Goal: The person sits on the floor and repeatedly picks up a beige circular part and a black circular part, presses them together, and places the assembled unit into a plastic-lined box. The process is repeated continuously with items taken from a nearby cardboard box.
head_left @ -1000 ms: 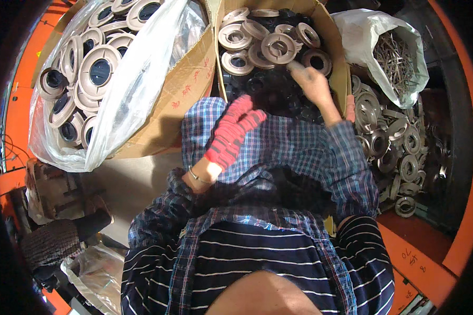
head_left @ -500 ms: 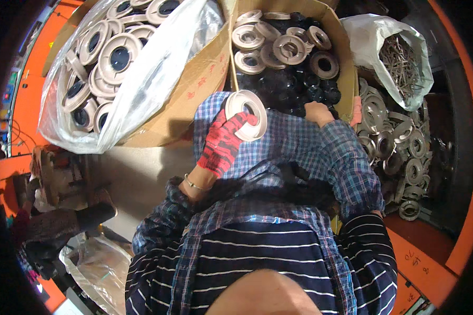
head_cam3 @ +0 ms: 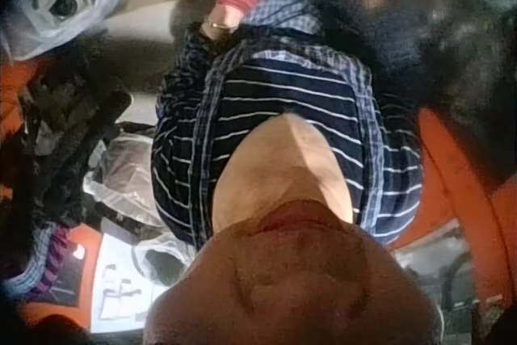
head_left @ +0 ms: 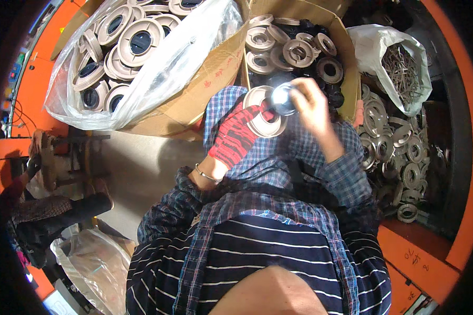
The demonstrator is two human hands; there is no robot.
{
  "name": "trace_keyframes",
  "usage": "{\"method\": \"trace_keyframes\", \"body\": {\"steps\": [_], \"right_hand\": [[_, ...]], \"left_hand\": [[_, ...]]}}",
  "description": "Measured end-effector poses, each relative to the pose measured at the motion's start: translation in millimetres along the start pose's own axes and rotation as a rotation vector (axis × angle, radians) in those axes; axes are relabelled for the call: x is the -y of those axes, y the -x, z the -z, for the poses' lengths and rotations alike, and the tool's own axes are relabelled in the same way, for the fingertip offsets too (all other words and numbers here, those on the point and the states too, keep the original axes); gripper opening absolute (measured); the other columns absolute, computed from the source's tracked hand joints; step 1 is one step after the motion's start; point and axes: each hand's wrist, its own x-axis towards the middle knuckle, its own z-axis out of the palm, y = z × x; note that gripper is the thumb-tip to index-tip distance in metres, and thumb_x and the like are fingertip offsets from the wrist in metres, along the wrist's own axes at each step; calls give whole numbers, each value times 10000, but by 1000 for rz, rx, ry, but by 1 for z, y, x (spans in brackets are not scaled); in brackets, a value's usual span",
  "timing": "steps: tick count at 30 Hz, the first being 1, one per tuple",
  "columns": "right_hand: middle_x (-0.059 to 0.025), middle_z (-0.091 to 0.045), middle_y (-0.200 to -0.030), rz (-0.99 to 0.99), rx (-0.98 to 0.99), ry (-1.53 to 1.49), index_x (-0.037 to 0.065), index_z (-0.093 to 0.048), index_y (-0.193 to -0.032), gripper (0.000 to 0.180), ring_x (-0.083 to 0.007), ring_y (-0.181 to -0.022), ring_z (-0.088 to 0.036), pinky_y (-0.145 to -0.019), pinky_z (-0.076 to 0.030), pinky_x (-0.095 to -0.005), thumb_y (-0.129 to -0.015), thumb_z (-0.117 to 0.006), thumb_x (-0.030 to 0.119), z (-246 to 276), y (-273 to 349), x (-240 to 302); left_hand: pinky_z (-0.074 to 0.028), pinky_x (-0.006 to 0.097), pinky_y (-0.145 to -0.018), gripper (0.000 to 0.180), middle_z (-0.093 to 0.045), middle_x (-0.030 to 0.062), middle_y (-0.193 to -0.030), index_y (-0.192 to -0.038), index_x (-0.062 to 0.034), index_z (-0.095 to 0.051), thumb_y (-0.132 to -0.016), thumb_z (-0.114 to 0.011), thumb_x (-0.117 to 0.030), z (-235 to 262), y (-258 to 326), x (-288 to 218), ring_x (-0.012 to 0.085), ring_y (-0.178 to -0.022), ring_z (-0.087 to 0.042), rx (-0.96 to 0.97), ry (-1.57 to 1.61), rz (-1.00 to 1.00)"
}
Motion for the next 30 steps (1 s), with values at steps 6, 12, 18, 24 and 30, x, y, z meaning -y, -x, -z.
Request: {"method": "trace_keyframes", "body": {"steps": [6, 12, 18, 24, 30], "right_hand": [[-198, -600, -1226, 218, 120, 564, 66, -579, -1322, 606, -368, -1076, -621, -936, -515, -413, -856, -727, 423, -28, 30, 62], [-171, -658, -1063, 234, 127, 608, 25, -554, -1279, 668, -298, -918, -693, -803, -564, -364, -799, -799, 419, -18, 37, 64], [-35, -623, -770, -267, -201, -155, -6, -597, -1055, 383, -51, -648, -552, -565, -457, -225, -929, -701, 340, -47, 44, 40], [-65, -635, -673, -704, 121, -372, 4, -600, -963, 453, -94, -527, -594, -488, -468, -223, -968, -636, 455, -32, 26, 37], [-209, -641, -972, -56, 157, 362, -14, -567, -1218, 645, -298, -843, -676, -746, -540, -374, -764, -785, 388, -26, 29, 47]], "left_hand": [[-470, 378, -1068, 416, -610, 131, -1314, -1250, -55, -641, -837, -682, -21, 4, 7, -5, 295, -1216, -575, -36, -836, -250], [-527, 307, -954, 414, -631, 96, -1276, -1323, -41, -595, -914, -655, -23, -17, 12, -30, 185, -1133, -619, 46, -674, -241], [-497, 332, -977, 606, -636, 133, -1299, -1435, -33, -489, -897, -739, -155, -54, 19, -26, 208, -1180, -609, -65, -741, -249], [-509, 352, -945, 608, -637, 160, -1271, -1436, -22, -478, -908, -728, -190, -44, 16, -22, 221, -1100, -635, -141, -713, -73], [-509, 294, -933, 464, -644, 79, -1238, -1371, 7, -538, -951, -672, -137, -27, 11, -30, 143, -1103, -605, -105, -502, -59]]}}
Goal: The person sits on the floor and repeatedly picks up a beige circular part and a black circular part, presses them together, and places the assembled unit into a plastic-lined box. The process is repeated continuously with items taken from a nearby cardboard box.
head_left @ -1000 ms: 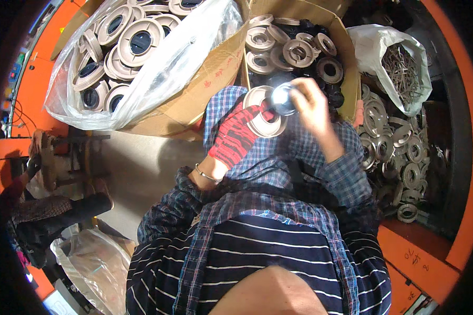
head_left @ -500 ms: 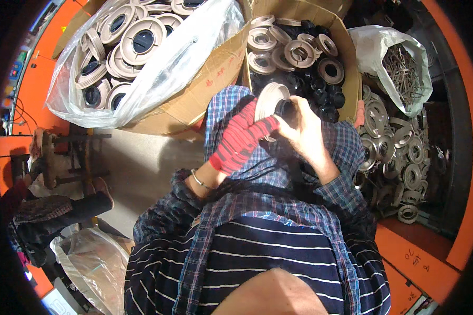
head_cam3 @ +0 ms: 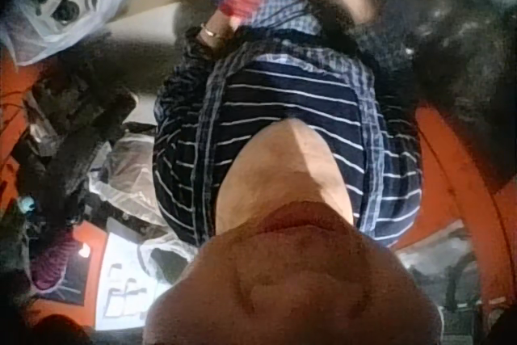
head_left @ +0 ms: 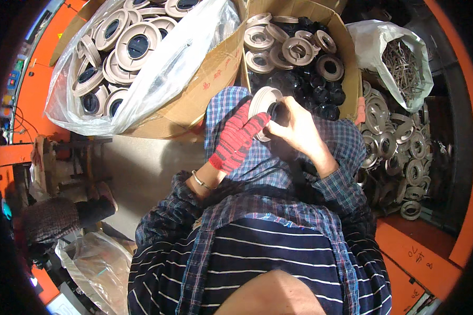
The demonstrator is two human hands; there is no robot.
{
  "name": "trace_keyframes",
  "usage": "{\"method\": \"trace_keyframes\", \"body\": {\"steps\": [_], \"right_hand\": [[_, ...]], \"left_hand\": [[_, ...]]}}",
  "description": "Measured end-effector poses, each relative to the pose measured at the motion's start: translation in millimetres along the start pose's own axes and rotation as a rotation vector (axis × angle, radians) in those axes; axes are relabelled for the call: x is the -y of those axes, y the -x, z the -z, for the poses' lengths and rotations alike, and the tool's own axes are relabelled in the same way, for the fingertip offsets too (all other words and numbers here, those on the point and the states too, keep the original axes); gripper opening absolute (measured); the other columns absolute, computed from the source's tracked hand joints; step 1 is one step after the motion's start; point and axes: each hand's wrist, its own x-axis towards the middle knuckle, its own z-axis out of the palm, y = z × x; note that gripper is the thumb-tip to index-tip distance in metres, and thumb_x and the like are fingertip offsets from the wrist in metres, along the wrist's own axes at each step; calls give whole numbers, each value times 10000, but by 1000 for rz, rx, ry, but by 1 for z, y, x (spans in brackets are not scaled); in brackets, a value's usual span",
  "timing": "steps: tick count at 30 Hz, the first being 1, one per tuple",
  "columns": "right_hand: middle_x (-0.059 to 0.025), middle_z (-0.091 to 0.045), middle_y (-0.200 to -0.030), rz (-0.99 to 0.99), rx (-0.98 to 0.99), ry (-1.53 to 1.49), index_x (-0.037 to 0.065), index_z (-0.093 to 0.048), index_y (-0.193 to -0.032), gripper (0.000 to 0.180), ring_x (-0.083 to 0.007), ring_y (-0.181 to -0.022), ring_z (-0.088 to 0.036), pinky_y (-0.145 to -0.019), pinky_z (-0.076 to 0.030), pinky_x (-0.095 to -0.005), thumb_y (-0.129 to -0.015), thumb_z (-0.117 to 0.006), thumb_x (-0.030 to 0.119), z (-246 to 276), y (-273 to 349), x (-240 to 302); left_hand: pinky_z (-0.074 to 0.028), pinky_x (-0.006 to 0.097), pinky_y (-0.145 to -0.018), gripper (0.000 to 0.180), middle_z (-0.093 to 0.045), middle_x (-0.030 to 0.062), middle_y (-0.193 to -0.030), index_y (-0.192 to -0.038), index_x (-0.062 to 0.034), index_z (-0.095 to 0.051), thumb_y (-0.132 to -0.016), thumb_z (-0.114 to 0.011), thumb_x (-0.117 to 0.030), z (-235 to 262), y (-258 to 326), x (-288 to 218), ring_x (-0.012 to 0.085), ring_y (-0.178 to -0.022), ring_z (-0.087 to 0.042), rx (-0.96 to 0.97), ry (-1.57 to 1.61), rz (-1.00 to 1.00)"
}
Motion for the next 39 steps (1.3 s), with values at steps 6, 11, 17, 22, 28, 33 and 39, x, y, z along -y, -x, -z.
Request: {"method": "trace_keyframes", "body": {"steps": [6, 11, 17, 22, 28, 33, 39], "right_hand": [[-214, -635, -1018, 190, 19, 241, -16, -558, -1225, 702, -373, -880, -683, -780, -573, -408, -762, -788, 458, -2, 6, -8], [-224, -642, -1045, 263, 37, 235, -21, -558, -1229, 724, -381, -888, -684, -792, -574, -409, -759, -785, 481, -1, 15, -15], [-197, -639, -1021, 482, 258, 294, 1, -559, -1183, 687, -362, -884, -683, -782, -579, -408, -764, -766, 504, -2, 24, -21], [-203, -641, -984, 431, 261, 273, -7, -565, -1145, 659, -362, -838, -688, -750, -581, -410, -757, -773, 484, -3, 23, -25], [-24, -635, -713, -229, -248, -364, -20, -620, -1032, 349, -121, -679, -636, -636, -537, -289, -946, -670, 315, -42, 10, -15], [-59, -625, -1229, -687, -16, -1265, 78, -511, -1363, 568, -206, -1049, -635, -834, -554, -358, -1046, -391, 535, -36, 5, -30], [-91, -652, -1063, -92, -84, -180, 29, -472, -1416, 670, -134, -693, -626, -633, -522, -283, -858, -779, 236, -15, 37, -26]], "left_hand": [[-514, 272, -950, 369, -651, 83, -1246, -1341, -16, -576, -975, -608, -54, 3, 2, 15, 132, -1123, -612, 54, -367, -322], [-494, 292, -998, 374, -648, 95, -1278, -1314, -23, -600, -940, -609, -42, 7, 10, 36, 178, -1170, -611, 86, -80, -157], [-460, 336, -1073, 422, -629, 112, -1322, -1310, -20, -593, -889, -605, -23, 19, 30, 58, 224, -1221, -593, 126, -278, 46], [-500, 320, -1001, 370, -610, 125, -1325, -1356, -10, -552, -997, -563, -98, 7, 40, 41, 209, -1180, -606, 88, 9, -20], [-504, 365, -959, 473, -642, 188, -1250, -1348, -1, -554, -934, -689, -187, -30, 24, 1, 252, -1115, -638, -199, -413, -108], [-532, 439, -894, 606, -639, 187, -1277, -1417, -66, -511, -861, -741, -138, -27, 8, 8, 348, -1094, -656, -107, -676, -724], [-500, 344, -921, 498, -664, 92, -1188, -1386, -40, -537, -953, -682, -238, -11, 26, 14, 192, -1055, -620, -88, 124, -34]]}}
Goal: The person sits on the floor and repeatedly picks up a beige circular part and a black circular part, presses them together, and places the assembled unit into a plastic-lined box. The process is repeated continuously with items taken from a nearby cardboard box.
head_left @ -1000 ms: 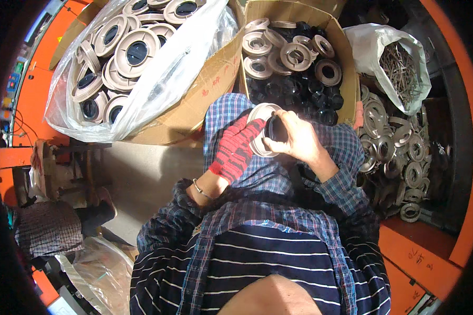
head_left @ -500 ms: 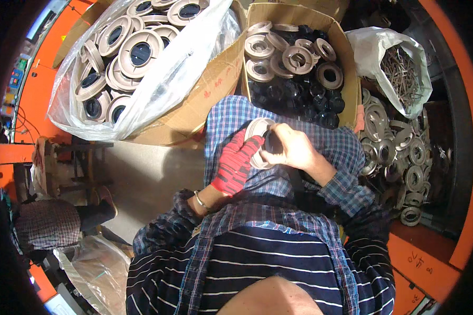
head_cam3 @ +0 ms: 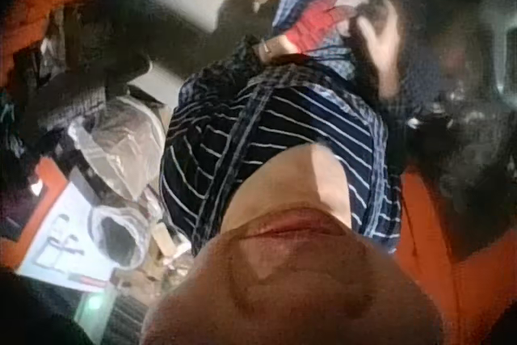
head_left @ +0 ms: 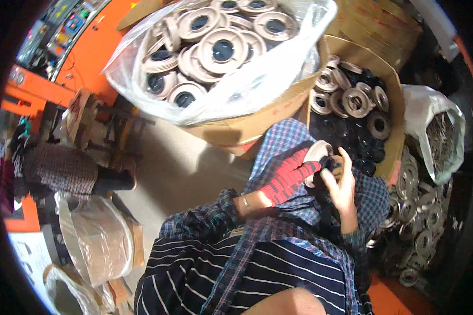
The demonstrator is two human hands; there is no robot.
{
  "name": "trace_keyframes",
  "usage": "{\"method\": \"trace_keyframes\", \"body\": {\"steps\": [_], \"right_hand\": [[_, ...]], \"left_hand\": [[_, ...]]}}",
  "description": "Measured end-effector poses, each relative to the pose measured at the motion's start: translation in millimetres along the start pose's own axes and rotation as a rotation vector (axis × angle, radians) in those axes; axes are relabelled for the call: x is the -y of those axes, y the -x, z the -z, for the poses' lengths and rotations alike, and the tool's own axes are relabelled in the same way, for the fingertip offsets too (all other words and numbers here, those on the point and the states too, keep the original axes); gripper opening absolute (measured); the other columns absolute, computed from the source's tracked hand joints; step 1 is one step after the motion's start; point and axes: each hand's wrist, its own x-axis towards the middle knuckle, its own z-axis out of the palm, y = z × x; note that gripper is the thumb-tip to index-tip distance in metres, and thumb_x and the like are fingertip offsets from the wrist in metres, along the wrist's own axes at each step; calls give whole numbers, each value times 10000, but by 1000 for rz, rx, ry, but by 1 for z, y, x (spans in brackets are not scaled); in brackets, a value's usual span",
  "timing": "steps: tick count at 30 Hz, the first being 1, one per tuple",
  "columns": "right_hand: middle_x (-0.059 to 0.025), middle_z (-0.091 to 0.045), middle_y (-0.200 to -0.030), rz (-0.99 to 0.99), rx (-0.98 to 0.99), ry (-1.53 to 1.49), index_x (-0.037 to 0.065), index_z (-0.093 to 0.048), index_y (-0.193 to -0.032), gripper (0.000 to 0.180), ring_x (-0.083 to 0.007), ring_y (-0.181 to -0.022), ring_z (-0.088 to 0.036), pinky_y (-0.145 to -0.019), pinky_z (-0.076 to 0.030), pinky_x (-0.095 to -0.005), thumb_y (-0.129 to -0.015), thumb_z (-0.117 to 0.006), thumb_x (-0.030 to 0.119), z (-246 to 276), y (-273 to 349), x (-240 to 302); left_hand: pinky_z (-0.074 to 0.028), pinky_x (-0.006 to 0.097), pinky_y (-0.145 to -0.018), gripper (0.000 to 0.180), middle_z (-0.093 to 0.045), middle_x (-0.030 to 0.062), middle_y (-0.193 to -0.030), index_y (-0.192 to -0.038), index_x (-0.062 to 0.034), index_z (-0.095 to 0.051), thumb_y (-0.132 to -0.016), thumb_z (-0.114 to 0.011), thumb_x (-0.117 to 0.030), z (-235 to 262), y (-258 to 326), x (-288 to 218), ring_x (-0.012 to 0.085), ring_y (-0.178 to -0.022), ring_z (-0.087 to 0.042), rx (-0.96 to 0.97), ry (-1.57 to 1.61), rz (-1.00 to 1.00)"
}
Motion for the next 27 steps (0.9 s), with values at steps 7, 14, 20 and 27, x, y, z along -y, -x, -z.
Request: {"method": "trace_keyframes", "body": {"steps": [7, 14, 20, 27], "right_hand": [[-131, -632, -1243, -210, -5, -700, -35, -499, -1369, 458, -220, -1028, -666, -907, -528, -308, -978, -589, 185, -4, 2, 0], [-125, -653, -1252, -637, 0, -1234, 80, -437, -1454, 593, -249, -881, -719, -552, -628, -362, -1026, -439, 491, -7, 20, -27], [-121, -637, -1189, -30, -10, -120, -9, -470, -1416, 694, -132, -837, -618, -761, -535, -293, -831, -795, 176, 0, 16, 14], [-115, -620, -1261, -277, -1, -978, 12, -460, -1412, 549, -237, -1086, -628, -945, -514, -342, -952, -631, 259, -7, 22, 6]], "left_hand": [[-468, 435, -1037, 585, -572, 185, -1372, -1433, -13, -463, -925, -651, -234, -15, 5, -26, 337, -1241, -577, 113, -630, -387], [-440, 444, -1077, 587, -539, 164, -1431, -1430, -22, -482, -901, -642, -218, -8, 13, -31, 312, -1285, -554, 295, -718, -694], [-526, 293, -836, 610, -675, 115, -1174, -1415, -2, -490, -928, -716, -292, -5, 10, -26, 147, -972, -621, 9, 58, 106], [-442, 453, -1083, 551, -563, 163, -1405, -1415, -49, -510, -915, -644, -239, -11, 8, -46, 323, -1295, -551, 218, -752, -662]]}}
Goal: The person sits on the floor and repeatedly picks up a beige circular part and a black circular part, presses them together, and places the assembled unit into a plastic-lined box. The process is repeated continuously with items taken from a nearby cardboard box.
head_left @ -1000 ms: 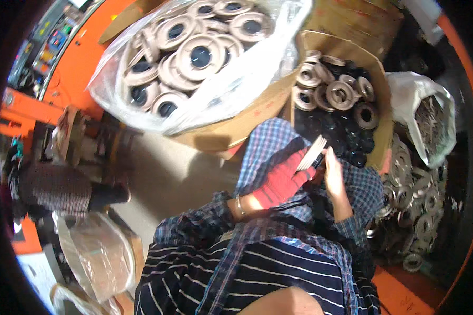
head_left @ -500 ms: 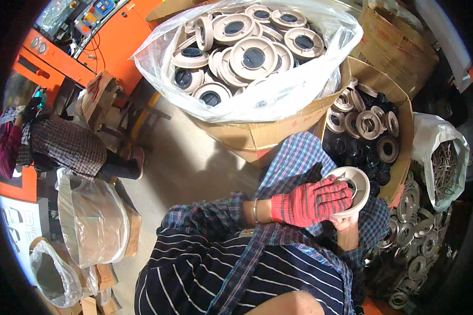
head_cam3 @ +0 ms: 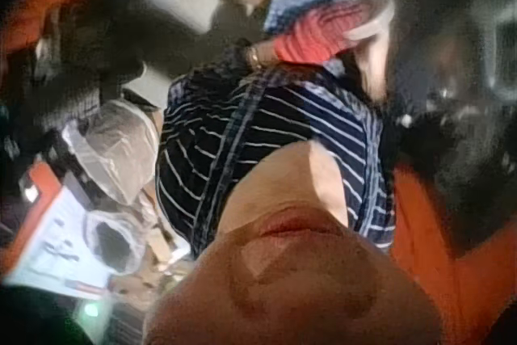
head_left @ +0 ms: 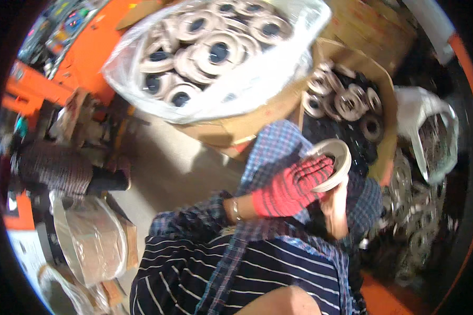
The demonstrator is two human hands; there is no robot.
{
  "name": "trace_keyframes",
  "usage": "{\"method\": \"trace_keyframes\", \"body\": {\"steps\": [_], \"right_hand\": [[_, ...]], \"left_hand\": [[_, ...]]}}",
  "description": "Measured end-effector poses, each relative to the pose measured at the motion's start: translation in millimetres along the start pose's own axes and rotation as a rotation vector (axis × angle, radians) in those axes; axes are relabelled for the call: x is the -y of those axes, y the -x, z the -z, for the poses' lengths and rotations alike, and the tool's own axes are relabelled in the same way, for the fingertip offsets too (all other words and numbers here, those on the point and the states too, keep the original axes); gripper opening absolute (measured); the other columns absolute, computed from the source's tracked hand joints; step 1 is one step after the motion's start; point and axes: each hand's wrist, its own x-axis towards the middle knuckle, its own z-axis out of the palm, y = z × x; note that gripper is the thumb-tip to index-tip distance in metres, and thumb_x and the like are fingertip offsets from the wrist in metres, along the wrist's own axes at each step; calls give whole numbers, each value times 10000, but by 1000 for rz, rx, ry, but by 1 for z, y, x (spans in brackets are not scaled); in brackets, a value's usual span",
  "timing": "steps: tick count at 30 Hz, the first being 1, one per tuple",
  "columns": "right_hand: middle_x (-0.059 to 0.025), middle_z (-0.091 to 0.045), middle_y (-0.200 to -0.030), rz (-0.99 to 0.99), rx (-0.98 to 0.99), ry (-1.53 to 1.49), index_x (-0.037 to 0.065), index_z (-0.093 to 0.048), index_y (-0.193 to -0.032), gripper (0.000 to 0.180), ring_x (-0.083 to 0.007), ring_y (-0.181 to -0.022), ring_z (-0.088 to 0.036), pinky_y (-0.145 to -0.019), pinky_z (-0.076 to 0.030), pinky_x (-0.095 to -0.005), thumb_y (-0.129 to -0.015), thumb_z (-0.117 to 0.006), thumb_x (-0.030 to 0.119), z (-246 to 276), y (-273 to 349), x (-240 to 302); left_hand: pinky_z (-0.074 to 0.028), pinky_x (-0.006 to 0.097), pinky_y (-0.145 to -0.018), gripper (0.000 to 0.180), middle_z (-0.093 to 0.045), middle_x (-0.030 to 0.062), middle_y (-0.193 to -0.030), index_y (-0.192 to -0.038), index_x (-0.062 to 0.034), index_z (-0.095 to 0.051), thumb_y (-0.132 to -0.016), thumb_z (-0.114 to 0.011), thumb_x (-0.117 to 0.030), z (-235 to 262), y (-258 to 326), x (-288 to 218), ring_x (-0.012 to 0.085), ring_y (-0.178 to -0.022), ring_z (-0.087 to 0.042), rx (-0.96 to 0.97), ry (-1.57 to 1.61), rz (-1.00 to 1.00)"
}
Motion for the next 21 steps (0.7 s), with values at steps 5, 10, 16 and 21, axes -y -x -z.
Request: {"method": "trace_keyframes", "body": {"steps": [5, 10, 16, 21], "right_hand": [[-129, -594, -1310, -203, 393, 242, 8, -378, -1460, 553, -204, -1135, -595, -982, -503, -347, -997, -587, 226, 5, 54, 13], [-84, -690, -896, -333, 398, 371, 5, -621, -1111, 358, -130, -649, -589, -671, -515, -278, -1031, -538, 343, -9, -12, 17], [-150, -724, -885, -103, -133, 1295, 12, -696, -1044, 517, -280, -828, -701, -769, -547, -383, -920, -617, 508, 73, -151, 6], [-179, -598, -1237, -104, -271, 1824, 37, -649, -1184, 571, -374, -1121, -590, -942, -491, -452, -846, -706, 494, 122, -177, -48]], "left_hand": [[-380, 545, -1131, 506, -581, 200, -1373, -1295, 11, -593, -803, -592, -106, 32, -3, -5, 371, -1312, -535, 244, -99, -382], [-443, 492, -1039, 696, -550, 196, -1374, -1455, -66, -455, -807, -690, -163, 128, -24, -30, 341, -1267, -546, 350, -146, 30], [-379, 360, -1094, 663, -545, 168, -1378, -1428, 48, -449, -877, -747, -168, 208, -100, -23, 229, -1265, -515, -715, -743, 174], [-277, 465, -1177, 714, -428, 204, -1507, -1492, -25, -386, -906, -639, -345, 49, -110, 30, 313, -1411, -390, -121, -156, -69]]}}
